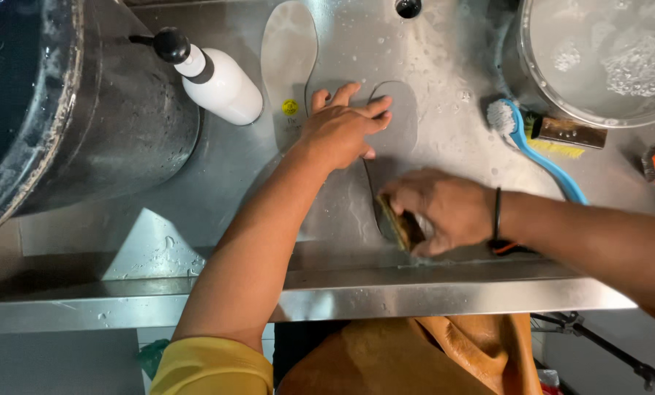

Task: The person scrubs two white shoe insoles in a stainless steel sink using a sponge and a brush. They apply liquid soap from a pump bottle, scrub both insoles with the sponge, rinse the sponge in a bowl of soapy water, and continue scrubbing before rinsing the insoles under running water.

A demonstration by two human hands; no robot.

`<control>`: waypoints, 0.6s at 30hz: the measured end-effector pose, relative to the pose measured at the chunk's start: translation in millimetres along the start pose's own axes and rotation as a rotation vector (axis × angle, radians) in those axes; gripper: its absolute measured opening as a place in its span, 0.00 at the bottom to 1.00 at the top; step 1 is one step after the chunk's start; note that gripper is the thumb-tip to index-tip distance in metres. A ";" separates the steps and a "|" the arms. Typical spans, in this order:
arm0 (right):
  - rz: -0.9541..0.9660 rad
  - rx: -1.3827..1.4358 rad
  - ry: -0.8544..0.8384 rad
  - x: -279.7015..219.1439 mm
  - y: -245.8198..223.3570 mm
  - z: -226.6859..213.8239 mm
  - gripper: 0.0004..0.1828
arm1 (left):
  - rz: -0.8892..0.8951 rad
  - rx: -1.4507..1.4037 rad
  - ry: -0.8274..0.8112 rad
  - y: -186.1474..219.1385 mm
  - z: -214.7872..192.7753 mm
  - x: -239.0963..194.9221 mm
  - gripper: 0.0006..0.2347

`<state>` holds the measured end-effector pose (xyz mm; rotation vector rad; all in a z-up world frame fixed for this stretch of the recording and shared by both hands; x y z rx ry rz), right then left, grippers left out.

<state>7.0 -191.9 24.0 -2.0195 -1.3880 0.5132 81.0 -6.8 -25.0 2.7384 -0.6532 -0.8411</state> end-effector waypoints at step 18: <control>0.828 -0.741 0.186 -64.5 36.6 -15.3 0.40 | -0.172 -0.060 0.189 -7.4 -19.6 -39.3 0.22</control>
Point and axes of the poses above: each hand's wrist, its own x-axis towards the middle knuckle, its own z-axis out of the palm, y = z × x, the point moved 2 cm from there along x, towards the middle knuckle, and after that the axes turned 1 degree about y, right-handed, at the moved point
